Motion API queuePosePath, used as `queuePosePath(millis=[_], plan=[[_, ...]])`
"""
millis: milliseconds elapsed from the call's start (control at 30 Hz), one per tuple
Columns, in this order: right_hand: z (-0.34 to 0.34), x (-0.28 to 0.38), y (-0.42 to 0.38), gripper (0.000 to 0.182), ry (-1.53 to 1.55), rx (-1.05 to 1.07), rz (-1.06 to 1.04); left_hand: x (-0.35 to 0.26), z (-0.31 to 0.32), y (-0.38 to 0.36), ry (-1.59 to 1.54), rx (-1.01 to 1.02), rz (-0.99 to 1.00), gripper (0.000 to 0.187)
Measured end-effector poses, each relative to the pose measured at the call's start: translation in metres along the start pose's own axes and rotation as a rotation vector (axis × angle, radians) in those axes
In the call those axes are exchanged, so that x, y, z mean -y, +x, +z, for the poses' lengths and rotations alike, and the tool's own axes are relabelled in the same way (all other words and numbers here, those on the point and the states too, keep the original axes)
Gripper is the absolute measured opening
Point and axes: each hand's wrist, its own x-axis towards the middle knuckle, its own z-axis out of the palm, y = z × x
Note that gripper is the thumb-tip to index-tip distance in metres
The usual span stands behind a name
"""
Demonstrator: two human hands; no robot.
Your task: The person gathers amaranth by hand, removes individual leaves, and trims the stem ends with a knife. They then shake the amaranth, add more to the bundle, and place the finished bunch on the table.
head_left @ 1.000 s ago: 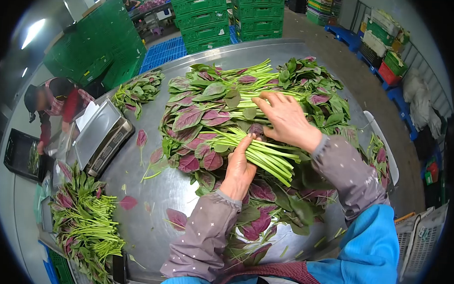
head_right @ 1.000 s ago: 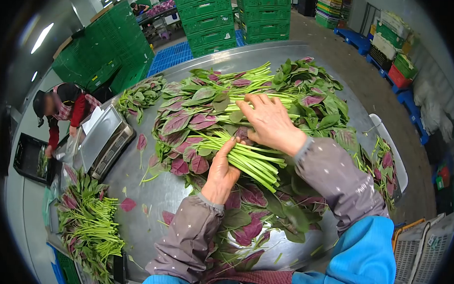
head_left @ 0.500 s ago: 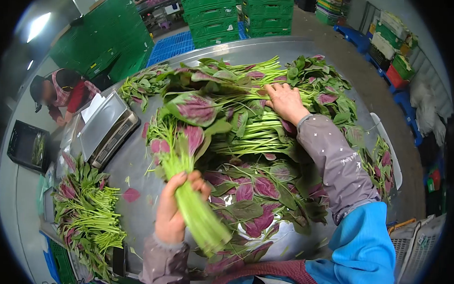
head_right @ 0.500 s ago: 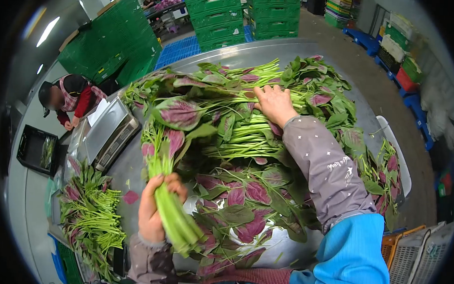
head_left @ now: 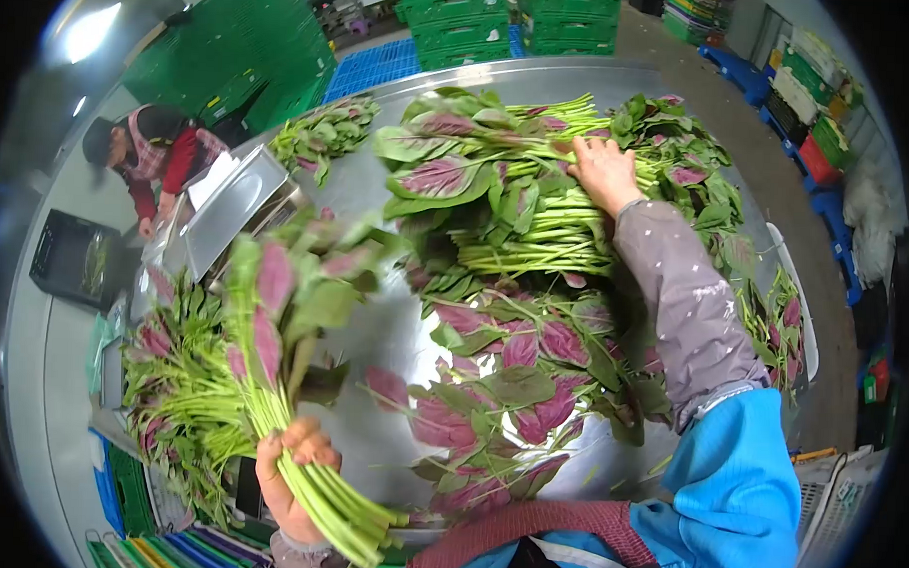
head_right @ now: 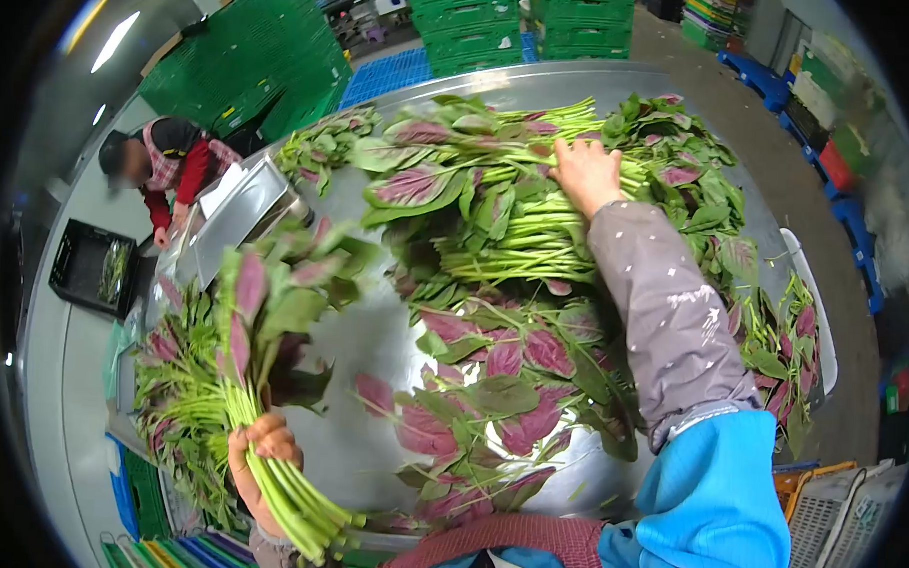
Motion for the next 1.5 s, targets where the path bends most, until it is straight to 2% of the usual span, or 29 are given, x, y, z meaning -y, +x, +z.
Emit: queuePosePath(millis=[33,100,167,200,267,333,367,433,467,500,567,600,633,667,700,767,800,867,900,1000,1067,1133,1167,1233,1300,1367,1400,1433,1500], plan=[[-0.002,0.001,0.002,0.043,-0.012,0.058,0.010,-0.002,-0.011,-0.001,-0.088,0.091,0.033,0.025],[-0.006,-0.001,0.004,0.057,-0.019,0.173,0.000,0.017,-0.006,-0.006,0.626,-0.229,0.400,0.029],[-0.045,0.020,-0.009,0.064,-0.163,0.176,-0.064,0.013,-0.036,0.010,0.451,-0.159,0.160,0.027],[-0.062,0.031,-0.025,0.071,-0.168,0.063,-0.150,0.020,-0.041,0.015,0.490,-0.213,0.220,0.025],[-0.097,0.057,-0.067,0.076,0.111,-0.124,-0.406,0.038,-0.055,0.024,0.534,-0.255,0.270,0.022],[-0.120,0.099,-0.121,0.080,0.710,0.043,-0.635,0.052,-0.069,0.029,0.537,-0.239,0.285,0.021],[-0.132,0.121,-0.155,0.084,0.925,0.289,-0.615,0.060,-0.072,0.031,0.559,-0.236,0.327,0.020],[-0.119,0.154,-0.209,0.100,0.898,0.410,-0.744,0.072,-0.072,0.033,0.584,-0.234,0.354,0.019],[-0.115,0.169,-0.227,0.100,0.939,0.400,-0.704,0.078,-0.068,0.032,0.589,-0.233,0.412,0.020],[-0.109,0.180,-0.241,0.093,0.899,0.295,-0.677,0.083,-0.064,0.028,0.597,-0.237,0.463,0.021],[-0.077,0.197,-0.258,0.077,1.110,0.128,-0.566,0.090,-0.057,0.018,0.654,-0.289,0.421,0.024],[-0.071,0.200,-0.265,0.077,1.111,0.142,-0.541,0.092,-0.056,0.012,0.819,-0.254,0.426,0.027],[-0.068,0.202,-0.270,0.068,1.371,0.351,-0.430,0.094,-0.057,0.008,0.981,-0.209,0.431,0.031],[-0.065,0.202,-0.275,0.061,1.623,0.561,-0.303,0.091,-0.065,0.007,1.042,-0.131,0.389,0.043],[-0.061,0.196,-0.281,0.061,1.623,0.562,-0.282,0.085,-0.071,0.003,1.045,-0.130,0.371,0.043],[-0.051,0.175,-0.292,0.046,2.137,1.703,0.333,0.069,-0.083,-0.007,0.981,-0.106,0.037,0.054],[-0.043,0.167,-0.300,0.046,2.140,1.694,0.341,0.060,-0.094,-0.015,1.033,-0.145,-0.092,0.056],[-0.022,0.156,-0.322,0.036,2.357,1.908,0.735,0.053,-0.125,-0.025,1.136,-0.180,-0.106,0.056],[-0.015,0.153,-0.328,0.033,2.330,1.812,1.000,0.052,-0.138,-0.029,1.242,-0.219,-0.115,0.056],[0.005,0.145,-0.338,0.035,2.471,1.834,1.033,0.053,-0.151,-0.033,1.279,-0.235,-0.094,0.051],[-0.012,0.145,-0.334,0.038,2.357,1.697,0.944,0.057,-0.148,-0.033,1.323,-0.227,-0.072,0.050],[-0.017,0.145,-0.333,0.037,2.297,1.649,0.911,0.064,-0.135,-0.029,1.965,0.123,0.306,0.052],[-0.020,0.144,-0.333,0.036,2.235,1.601,0.884,0.066,-0.129,-0.022,1.961,0.141,0.302,0.052],[-0.025,0.148,-0.330,0.032,2.222,1.516,0.933,0.076,-0.119,-0.003,2.503,0.549,0.623,0.058],[-0.029,0.149,-0.331,0.031,2.017,1.442,0.744,0.088,-0.124,0.019,2.662,0.739,0.595,0.050],[-0.041,0.150,-0.327,0.028,1.889,1.406,0.527,0.098,-0.121,0.044,2.652,1.067,0.600,0.049],[-0.056,0.146,-0.322,0.027,1.767,1.301,0.389,0.101,-0.117,0.054,2.583,1.190,0.585,0.050],[-0.052,0.139,-0.322,0.030,1.718,1.275,0.281,0.106,-0.115,0.061,2.451,1.286,0.693,0.053],[-0.053,0.125,-0.323,0.027,1.691,1.083,0.092,0.113,-0.117,0.072,2.360,1.417,0.702,0.047]])
